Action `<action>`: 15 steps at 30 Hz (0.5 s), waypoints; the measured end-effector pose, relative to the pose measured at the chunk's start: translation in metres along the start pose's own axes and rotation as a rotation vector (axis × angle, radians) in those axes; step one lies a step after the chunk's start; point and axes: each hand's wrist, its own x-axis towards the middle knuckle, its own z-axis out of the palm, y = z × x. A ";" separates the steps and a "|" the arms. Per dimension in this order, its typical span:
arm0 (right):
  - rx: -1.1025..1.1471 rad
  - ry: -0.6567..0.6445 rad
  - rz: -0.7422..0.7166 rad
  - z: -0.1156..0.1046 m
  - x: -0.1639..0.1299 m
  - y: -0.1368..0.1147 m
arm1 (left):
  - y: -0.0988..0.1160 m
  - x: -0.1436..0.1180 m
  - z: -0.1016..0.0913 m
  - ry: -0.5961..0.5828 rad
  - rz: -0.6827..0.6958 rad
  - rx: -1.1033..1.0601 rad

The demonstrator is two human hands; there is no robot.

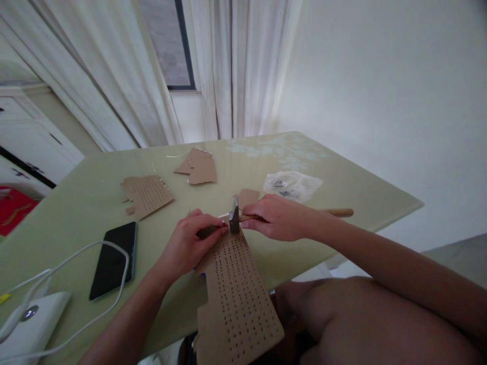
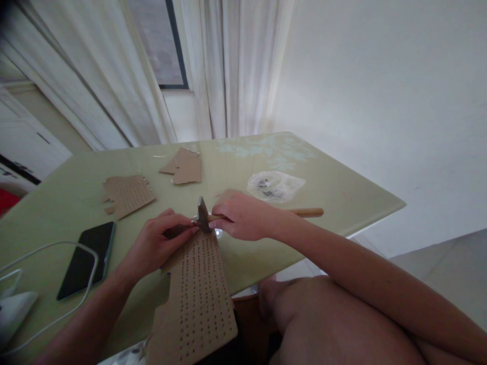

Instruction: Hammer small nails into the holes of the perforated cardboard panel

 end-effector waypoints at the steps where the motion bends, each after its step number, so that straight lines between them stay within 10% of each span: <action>1: -0.001 -0.001 0.002 0.000 0.000 0.000 | 0.000 0.000 0.000 -0.001 0.014 -0.016; 10: -0.035 0.009 0.014 -0.002 0.001 0.002 | -0.001 0.001 0.000 -0.057 0.014 -0.034; 15: 0.063 0.225 0.107 -0.011 -0.001 -0.005 | 0.000 0.002 0.002 -0.057 0.007 -0.026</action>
